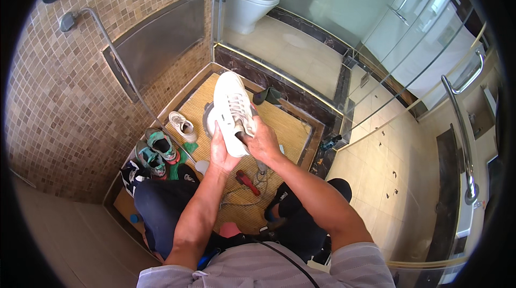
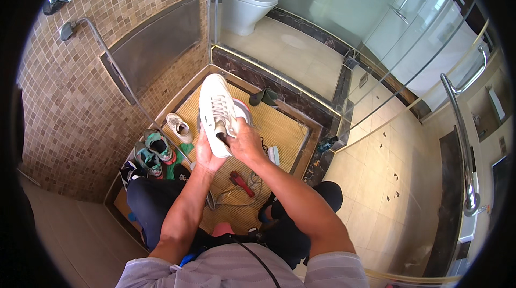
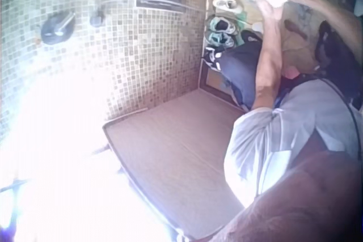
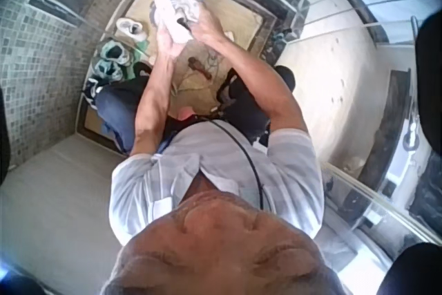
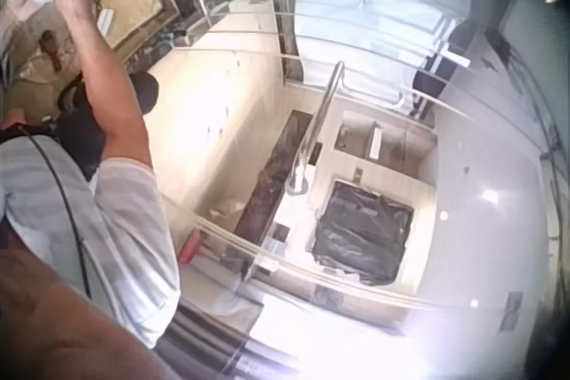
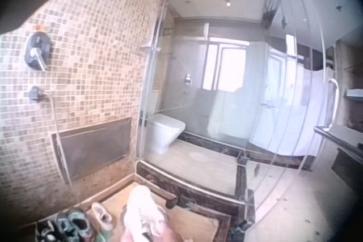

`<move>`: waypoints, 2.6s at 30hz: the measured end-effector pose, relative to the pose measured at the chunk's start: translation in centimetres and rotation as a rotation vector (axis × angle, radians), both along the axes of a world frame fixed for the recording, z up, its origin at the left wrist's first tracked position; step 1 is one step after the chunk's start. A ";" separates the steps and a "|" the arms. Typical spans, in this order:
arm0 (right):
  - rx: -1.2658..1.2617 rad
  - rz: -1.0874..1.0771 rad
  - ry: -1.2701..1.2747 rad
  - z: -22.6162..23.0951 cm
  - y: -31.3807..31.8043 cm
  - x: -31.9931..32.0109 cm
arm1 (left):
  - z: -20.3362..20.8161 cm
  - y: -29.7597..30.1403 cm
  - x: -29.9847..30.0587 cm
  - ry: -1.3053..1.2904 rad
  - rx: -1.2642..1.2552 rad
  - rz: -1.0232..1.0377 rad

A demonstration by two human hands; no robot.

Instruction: The person scrubs a white sneaker with a red brush and a white cleaning solution, then rinses it with a shower head. They also clean a white plastic scoop and a grey cloth with the solution.

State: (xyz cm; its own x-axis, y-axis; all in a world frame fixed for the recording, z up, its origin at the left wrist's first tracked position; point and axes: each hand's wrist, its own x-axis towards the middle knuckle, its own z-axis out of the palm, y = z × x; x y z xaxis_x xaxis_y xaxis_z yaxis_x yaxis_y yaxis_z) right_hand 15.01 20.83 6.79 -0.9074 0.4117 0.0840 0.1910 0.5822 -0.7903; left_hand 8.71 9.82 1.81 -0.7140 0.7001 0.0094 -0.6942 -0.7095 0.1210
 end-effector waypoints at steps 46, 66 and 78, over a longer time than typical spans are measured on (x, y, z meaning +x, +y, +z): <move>0.026 -0.102 -0.103 0.7 -5.0 -0.2 | -1.6 -1.7 1.6 -0.095 0.153 0.079; -0.127 -0.089 -0.116 -1.3 -2.8 0.3 | -4.9 -2.0 1.4 -0.114 -0.146 0.129; -0.095 -0.143 -0.028 -2.8 -1.3 3.0 | -2.4 -1.4 5.9 0.362 -0.849 0.092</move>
